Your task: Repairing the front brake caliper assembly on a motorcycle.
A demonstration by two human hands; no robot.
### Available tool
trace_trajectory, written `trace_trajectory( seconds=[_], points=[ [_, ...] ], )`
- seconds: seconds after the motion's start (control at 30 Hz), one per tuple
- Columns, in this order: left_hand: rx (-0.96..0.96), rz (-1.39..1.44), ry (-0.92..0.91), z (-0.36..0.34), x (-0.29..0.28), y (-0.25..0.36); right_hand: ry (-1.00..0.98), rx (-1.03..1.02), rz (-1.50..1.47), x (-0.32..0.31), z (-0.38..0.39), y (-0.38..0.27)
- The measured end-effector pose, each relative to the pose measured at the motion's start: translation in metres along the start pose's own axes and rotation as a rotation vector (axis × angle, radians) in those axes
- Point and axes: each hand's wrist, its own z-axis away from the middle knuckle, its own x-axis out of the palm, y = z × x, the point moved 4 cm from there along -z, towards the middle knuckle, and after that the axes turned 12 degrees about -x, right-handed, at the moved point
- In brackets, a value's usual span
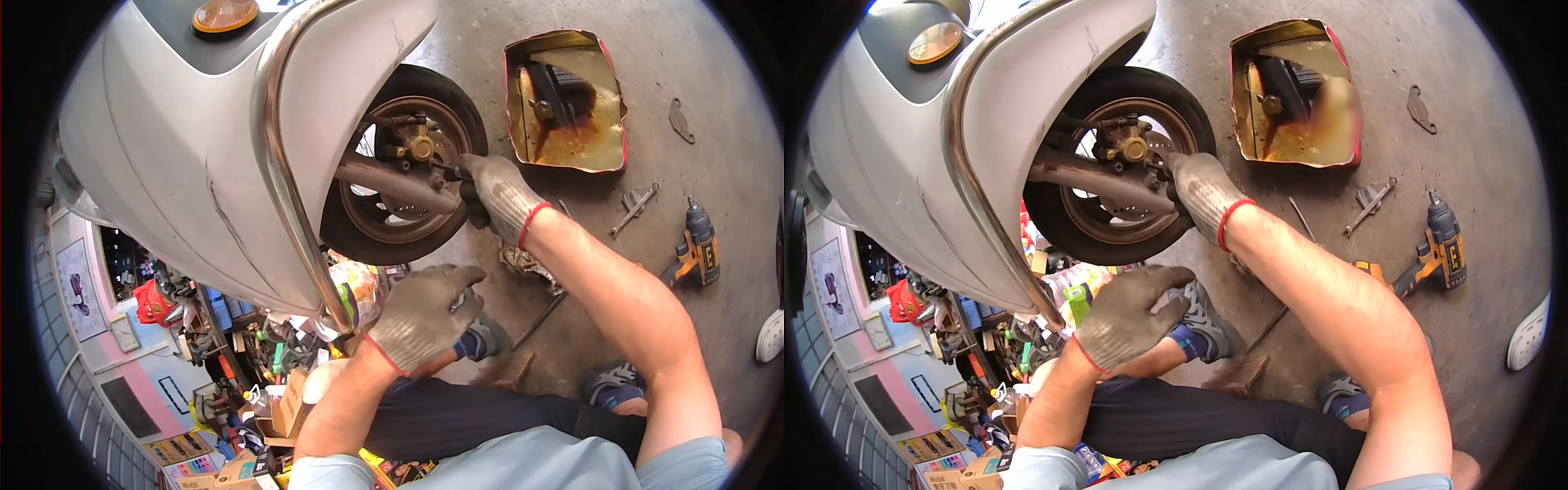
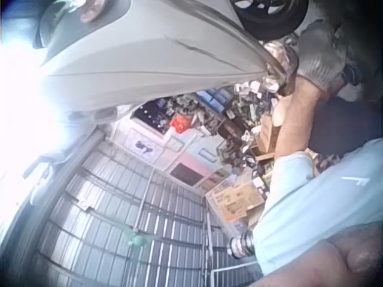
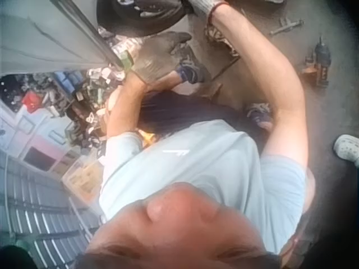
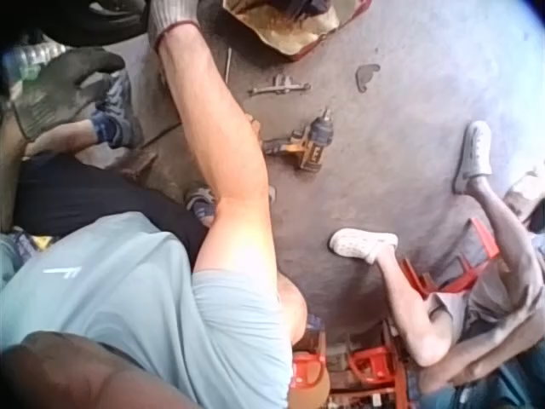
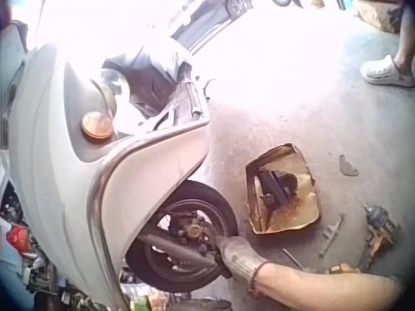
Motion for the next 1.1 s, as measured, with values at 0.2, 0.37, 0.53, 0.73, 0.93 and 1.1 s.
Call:
trace_trajectory(
  seconds=[0.2,0.37,0.53,0.73,0.93,1.1],
  points=[
    [0.081,0.002,-0.118,-0.009,0.030,-0.031,-0.114,-0.959,1.343,-0.003,0.028,-0.024],
    [0.012,0.037,-0.239,-0.022,0.045,-0.051,0.007,-0.350,0.246,-0.010,0.002,-0.005],
    [0.143,-0.013,-0.271,-0.027,0.049,-0.062,0.085,-1.126,1.340,-0.003,0.039,-0.016],
    [0.296,-0.045,-0.203,-0.015,0.048,-0.065,0.094,-0.316,0.216,-0.009,0.015,0.000],
    [0.274,-0.065,-0.202,0.002,0.046,-0.068,0.178,-0.840,1.103,-0.003,0.029,-0.011],
    [0.237,-0.091,-0.211,0.008,0.053,-0.070,0.190,-0.456,0.490,-0.004,0.002,0.003]
  ],
)
